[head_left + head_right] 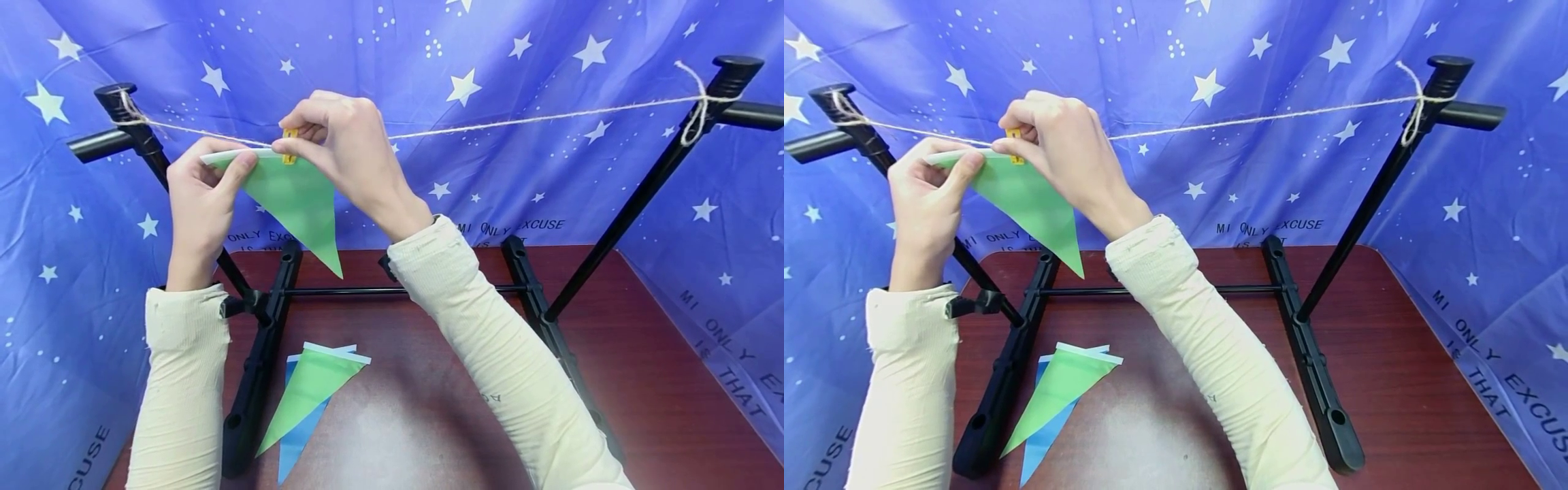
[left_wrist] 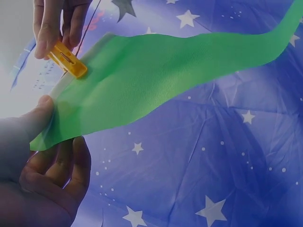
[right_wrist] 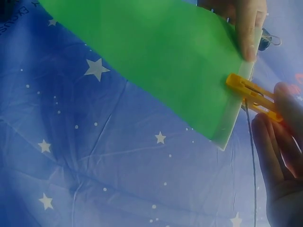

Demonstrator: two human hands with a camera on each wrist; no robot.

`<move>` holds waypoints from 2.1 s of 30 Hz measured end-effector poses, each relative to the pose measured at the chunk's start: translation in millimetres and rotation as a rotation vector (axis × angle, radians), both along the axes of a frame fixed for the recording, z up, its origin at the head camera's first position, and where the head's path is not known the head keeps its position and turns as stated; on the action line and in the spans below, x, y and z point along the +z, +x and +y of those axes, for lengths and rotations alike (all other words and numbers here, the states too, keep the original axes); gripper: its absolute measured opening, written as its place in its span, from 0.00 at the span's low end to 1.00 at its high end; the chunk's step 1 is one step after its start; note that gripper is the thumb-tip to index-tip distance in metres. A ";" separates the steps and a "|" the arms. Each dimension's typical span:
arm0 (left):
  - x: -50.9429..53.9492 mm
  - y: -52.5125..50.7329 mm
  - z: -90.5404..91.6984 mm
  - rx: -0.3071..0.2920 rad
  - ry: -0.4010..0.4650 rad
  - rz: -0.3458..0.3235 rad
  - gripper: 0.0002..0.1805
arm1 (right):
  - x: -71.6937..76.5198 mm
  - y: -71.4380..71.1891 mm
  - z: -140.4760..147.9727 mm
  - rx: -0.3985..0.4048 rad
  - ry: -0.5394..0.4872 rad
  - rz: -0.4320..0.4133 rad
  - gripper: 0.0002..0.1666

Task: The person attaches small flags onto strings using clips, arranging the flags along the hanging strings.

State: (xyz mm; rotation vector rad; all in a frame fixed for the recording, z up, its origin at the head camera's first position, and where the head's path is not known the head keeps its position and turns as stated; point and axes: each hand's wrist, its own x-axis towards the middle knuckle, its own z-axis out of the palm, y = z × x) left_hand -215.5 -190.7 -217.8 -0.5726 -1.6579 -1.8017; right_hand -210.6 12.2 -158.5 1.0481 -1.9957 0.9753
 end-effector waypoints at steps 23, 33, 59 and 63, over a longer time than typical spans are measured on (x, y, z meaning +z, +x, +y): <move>-9.5 1.3 0.5 -0.042 0.062 0.017 0.09 | 7.7 4.1 2.9 -0.105 0.201 -0.111 0.27; -20.1 6.7 -4.2 -0.033 0.040 -0.014 0.12 | 8.2 10.3 8.0 -0.104 0.190 -0.062 0.24; -51.3 28.5 -11.5 -0.041 -0.112 -0.075 0.11 | -16.9 38.3 34.9 0.078 0.090 0.032 0.18; -55.8 32.7 -12.0 -0.026 -0.144 -0.090 0.11 | -23.9 38.4 40.5 0.073 0.089 0.053 0.19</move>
